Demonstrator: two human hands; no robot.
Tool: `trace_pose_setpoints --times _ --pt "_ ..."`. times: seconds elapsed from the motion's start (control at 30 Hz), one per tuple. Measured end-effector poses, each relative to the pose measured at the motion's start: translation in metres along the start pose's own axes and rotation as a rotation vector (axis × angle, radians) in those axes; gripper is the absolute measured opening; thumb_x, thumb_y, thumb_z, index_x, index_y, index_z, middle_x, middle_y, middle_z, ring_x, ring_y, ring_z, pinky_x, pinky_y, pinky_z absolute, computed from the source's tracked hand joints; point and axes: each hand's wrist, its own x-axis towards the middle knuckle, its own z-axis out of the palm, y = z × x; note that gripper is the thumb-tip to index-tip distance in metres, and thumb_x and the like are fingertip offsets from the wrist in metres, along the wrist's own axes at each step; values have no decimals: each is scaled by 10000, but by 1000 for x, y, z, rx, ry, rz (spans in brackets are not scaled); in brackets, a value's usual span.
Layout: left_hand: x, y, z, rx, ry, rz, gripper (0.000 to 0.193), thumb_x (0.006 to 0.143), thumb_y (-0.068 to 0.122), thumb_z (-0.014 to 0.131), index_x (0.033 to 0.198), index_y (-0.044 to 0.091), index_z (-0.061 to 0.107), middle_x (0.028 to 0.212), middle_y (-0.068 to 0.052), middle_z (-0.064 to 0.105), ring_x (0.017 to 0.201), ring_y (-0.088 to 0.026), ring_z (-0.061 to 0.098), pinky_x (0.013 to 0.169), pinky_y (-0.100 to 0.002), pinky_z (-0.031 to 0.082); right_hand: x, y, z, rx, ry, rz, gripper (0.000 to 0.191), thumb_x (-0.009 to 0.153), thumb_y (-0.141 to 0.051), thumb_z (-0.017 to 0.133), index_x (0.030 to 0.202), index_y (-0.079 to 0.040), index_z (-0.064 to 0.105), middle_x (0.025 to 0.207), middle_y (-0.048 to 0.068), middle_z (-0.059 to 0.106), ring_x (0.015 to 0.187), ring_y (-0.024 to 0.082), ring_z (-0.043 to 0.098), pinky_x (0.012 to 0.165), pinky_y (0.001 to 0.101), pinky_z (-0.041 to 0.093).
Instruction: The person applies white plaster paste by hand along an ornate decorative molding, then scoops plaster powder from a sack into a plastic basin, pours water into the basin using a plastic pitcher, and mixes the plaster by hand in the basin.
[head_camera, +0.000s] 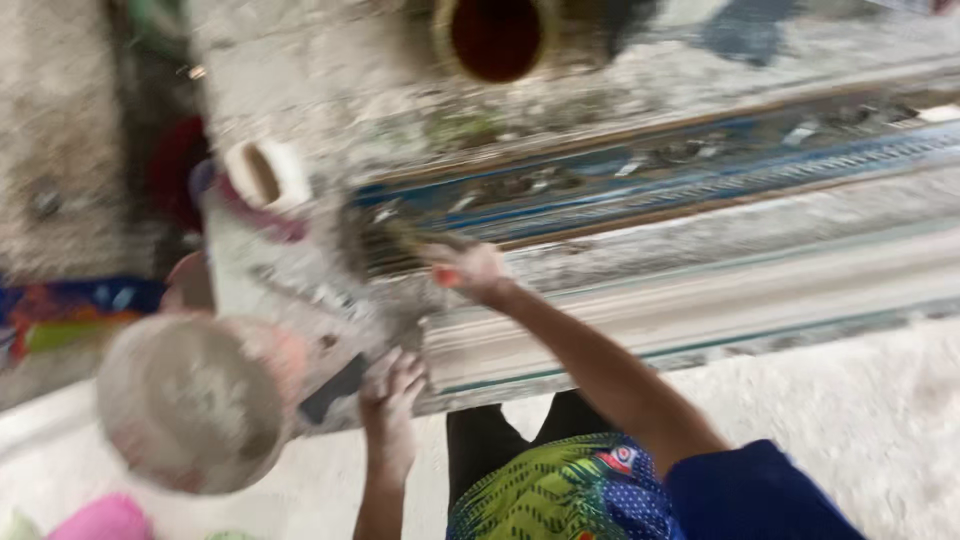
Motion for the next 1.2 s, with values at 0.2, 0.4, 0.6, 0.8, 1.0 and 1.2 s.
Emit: trace_pose_setpoints --times 0.2,0.4,0.6,0.8,1.0,1.2 --pt "-19 -42 84 41 69 -69 408 977 163 628 1350 4 580 1239 -140 689 1040 -221 670 925 -391 533 -225 252 -189 -518 191 347 477 958 -220 632 1428 -207 554 1385 108 632 1107 328 634 875 499 520" --pt "-57 -91 229 325 75 -163 395 1031 213 602 1303 -71 633 1173 -228 698 972 -282 673 862 -460 566 -365 434 -394 -491 838 783 290 1170 -239 638 907 -122 607 844 85 613 748 218 588 619 380 500" --pt "-87 -120 307 146 -27 -123 436 979 180 598 1376 7 554 1289 -145 666 1075 -246 661 949 -430 537 -258 379 -345 -285 707 638 282 1183 -290 579 963 -116 601 827 72 593 722 200 560 604 378 489" --pt "-81 -120 325 117 -103 -24 475 921 140 610 1373 10 546 1293 -167 678 1138 -326 679 980 -471 540 -91 193 -195 5 63 109 302 1195 -342 520 1018 -109 596 810 59 574 695 183 533 588 376 478" --pt "-87 -117 354 283 91 -114 450 972 170 587 1384 -2 536 1335 -174 653 1143 -342 675 984 -498 549 -209 400 -337 -212 218 314 345 1207 -393 461 1074 -102 590 792 46 554 668 165 505 573 374 467" --pt "-107 -132 360 302 14 -120 468 986 199 577 1398 -18 543 1341 -196 656 1150 -325 676 990 -450 553 -395 576 -560 -348 795 918 404 1219 -445 402 1129 -95 585 775 32 535 641 147 478 558 372 456"
